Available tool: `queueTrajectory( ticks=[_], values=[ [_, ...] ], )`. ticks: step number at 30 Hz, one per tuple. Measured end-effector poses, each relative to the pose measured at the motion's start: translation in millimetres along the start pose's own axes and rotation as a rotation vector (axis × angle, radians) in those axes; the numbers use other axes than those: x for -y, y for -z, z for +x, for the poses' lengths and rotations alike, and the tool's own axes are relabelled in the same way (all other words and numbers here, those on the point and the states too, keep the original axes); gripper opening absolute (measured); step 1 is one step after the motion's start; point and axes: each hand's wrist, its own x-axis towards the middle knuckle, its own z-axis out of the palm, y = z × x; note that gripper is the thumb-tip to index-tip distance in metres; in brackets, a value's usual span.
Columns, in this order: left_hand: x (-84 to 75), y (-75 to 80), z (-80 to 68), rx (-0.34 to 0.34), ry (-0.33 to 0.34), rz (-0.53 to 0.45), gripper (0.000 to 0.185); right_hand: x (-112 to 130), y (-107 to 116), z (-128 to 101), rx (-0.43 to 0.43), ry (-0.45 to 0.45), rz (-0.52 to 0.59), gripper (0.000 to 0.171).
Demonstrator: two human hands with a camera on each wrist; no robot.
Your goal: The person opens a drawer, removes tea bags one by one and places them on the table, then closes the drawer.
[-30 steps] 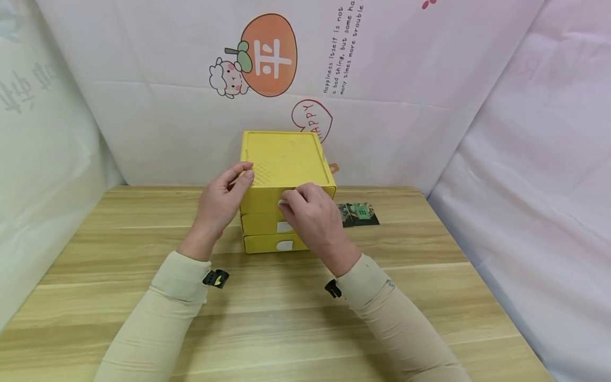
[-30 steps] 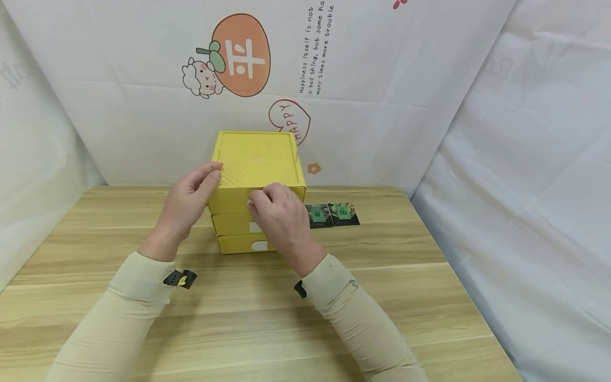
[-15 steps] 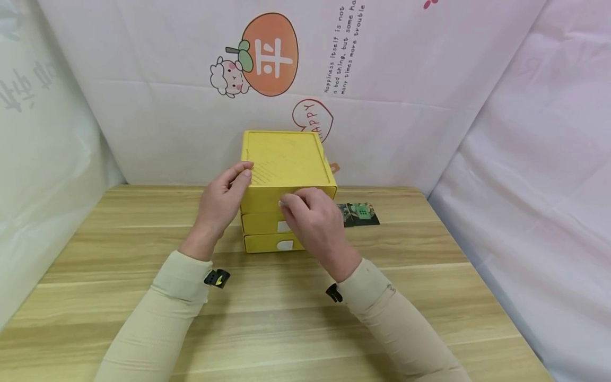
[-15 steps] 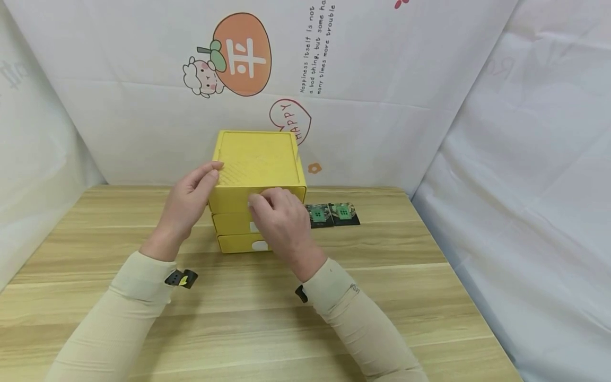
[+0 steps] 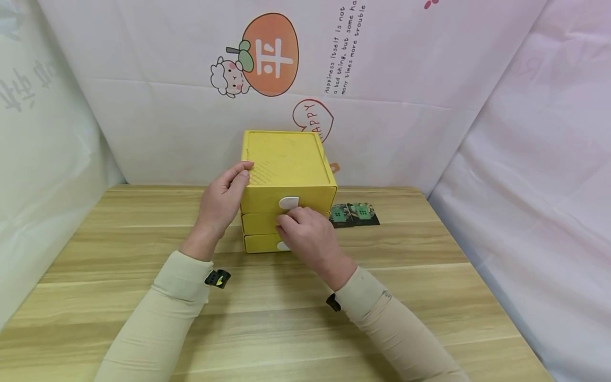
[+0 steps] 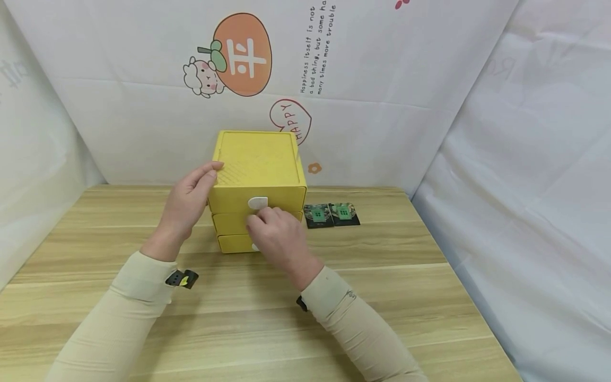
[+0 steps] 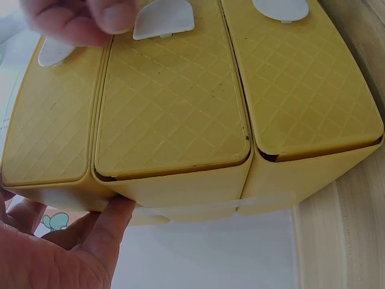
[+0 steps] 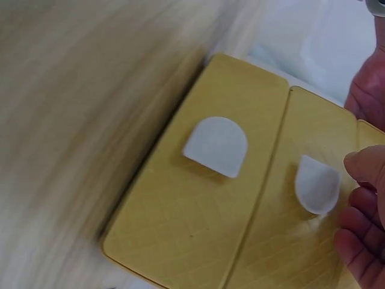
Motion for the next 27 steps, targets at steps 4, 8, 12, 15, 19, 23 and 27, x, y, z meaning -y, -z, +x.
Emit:
queueTrajectory(
  ticks=[4, 8, 12, 15, 19, 23, 27],
  values=[
    [-0.2, -0.1, -0.3, -0.002, -0.005, -0.005, 0.048, 0.4, -4.3, -5.3, 0.03, -0.003, -0.013, 0.008],
    [-0.4, -0.1, -0.4, -0.004, -0.007, -0.003, 0.047, 0.4, -6.8, -7.9, 0.039, -0.012, -0.02, 0.008],
    [-0.3, 0.0, -0.4, -0.007, -0.012, 0.001, 0.047, 1.0, -7.7, -8.7, 0.04, -0.022, -0.017, 0.008],
    [0.3, -0.1, -0.1, -0.007, -0.015, 0.002, 0.047, 1.5, -8.6, -9.2, 0.043, -0.03, -0.015, 0.007],
    [1.1, -0.3, 0.0, -0.007, -0.017, 0.006, 0.047, 1.7, -10.5, -9.8, 0.047, -0.04, -0.015, 0.006],
    [1.4, -0.5, -0.1, -0.008, -0.017, 0.008, 0.047, 1.9, -13.1, -9.7, 0.046, -0.045, -0.026, 0.006],
    [2.1, -0.7, -0.4, -0.009, -0.018, 0.006, 0.047, 2.8, -14.5, -9.8, 0.049, -0.052, -0.032, 0.004]
  ],
)
